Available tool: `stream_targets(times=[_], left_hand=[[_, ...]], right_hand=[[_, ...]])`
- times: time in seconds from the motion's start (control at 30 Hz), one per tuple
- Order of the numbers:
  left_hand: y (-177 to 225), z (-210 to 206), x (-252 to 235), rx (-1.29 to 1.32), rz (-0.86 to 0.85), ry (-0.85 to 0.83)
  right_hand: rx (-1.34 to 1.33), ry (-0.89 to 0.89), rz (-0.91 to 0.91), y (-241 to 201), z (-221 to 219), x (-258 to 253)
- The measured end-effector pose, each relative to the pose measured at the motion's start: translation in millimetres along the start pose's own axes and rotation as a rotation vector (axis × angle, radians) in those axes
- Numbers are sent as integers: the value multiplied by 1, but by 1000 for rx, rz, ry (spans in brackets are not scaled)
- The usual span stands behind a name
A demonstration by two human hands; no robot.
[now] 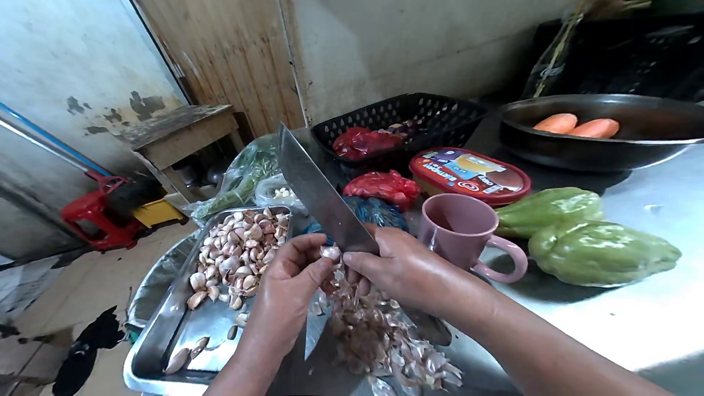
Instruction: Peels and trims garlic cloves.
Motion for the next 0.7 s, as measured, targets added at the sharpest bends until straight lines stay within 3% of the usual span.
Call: stream_targets(times=[0.1,0.23,0.37,0.57,0.7], left_hand=[[-2,2,-1,-34,-30,60],[3,2,1,-319,-106,133],[6,-2,6,-504,-195,101],[7,2,5,-504,-224,154],[8,8,0,-377,-146,149]], right_hand=[[1,14,0,-1,1,1],[51,51,22,-1,2,1],[95,64,32,0,-2,-1],[105,9,56,-1,-6,-1],[47,13,37,0,-4,-2]])
Point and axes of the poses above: each hand's wrist, its own x-axis away from the middle knuckle, its own z-axis out of the back of the hand, y = z × x, the point moved 7 cm from there along -x, towards the middle knuckle, and after that the axes turned 7 degrees about z, right-handed, at the moved point
